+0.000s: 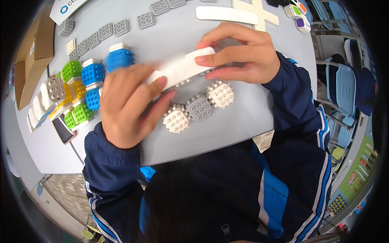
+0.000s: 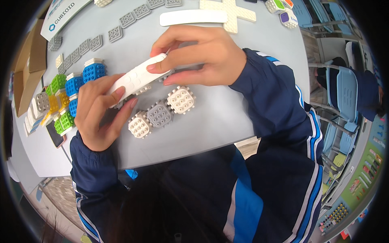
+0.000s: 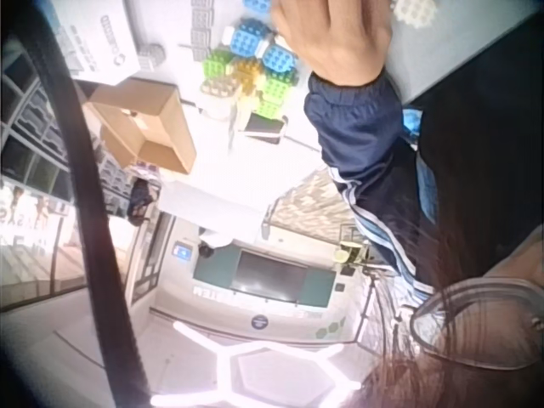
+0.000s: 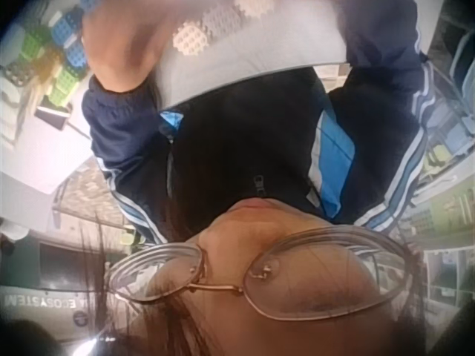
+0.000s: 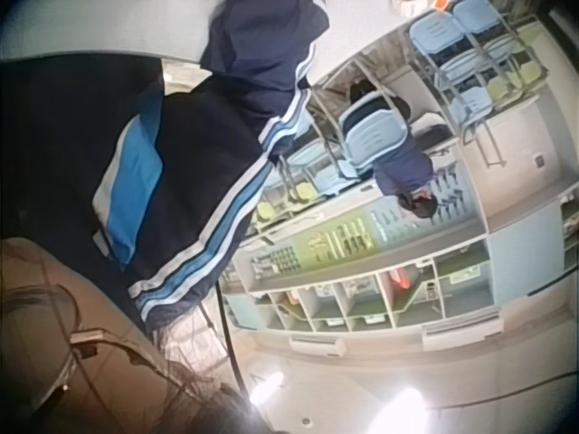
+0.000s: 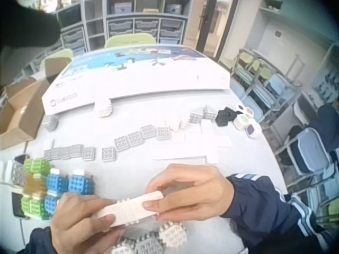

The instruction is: The person assembles interlocking plastic blocks into a multi-colored structure. They connect white, gray, blue, green, and yellow pieces, forming a central body with two long arms and a base, then lift and rotate the completed assembly.

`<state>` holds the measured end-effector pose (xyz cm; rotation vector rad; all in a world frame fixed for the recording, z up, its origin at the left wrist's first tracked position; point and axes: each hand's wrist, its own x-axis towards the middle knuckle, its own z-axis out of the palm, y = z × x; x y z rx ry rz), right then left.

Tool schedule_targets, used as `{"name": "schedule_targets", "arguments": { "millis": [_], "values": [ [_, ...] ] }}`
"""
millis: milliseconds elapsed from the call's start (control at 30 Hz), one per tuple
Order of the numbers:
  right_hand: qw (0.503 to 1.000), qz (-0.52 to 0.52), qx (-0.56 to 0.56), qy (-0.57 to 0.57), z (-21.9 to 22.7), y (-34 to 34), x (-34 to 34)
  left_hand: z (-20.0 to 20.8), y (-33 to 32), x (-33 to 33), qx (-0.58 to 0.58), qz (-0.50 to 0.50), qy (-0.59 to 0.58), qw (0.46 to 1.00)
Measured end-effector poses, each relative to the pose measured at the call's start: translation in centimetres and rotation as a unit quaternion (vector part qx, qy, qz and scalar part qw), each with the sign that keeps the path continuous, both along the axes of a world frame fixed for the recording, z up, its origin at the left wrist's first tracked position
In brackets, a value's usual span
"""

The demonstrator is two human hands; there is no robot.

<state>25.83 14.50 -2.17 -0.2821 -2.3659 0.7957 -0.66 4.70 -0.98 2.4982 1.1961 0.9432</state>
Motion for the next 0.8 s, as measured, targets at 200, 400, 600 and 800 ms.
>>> {"name": "schedule_targets", "arguments": {
  "millis": [200,400,600,800],
  "values": [
    [0.997,-0.026,-0.071,-0.002,-0.1,0.0,0.1,-0.1,0.3,0.5,-0.014,0.045,-0.024,0.999],
    [0.977,-0.041,-0.195,0.08,-0.4,-0.2,-0.2,0.2,0.4,0.8,-0.01,0.101,-0.053,0.993],
    [0.934,-0.055,-0.345,0.074,0.9,-0.7,0.0,0.2,0.3,0.9,-0.052,0.121,-0.12,0.984],
    [0.915,-0.06,-0.394,0.066,1.6,-0.9,0.0,-0.4,0.6,0.8,-0.021,0.112,-0.136,0.984]
  ]
}}
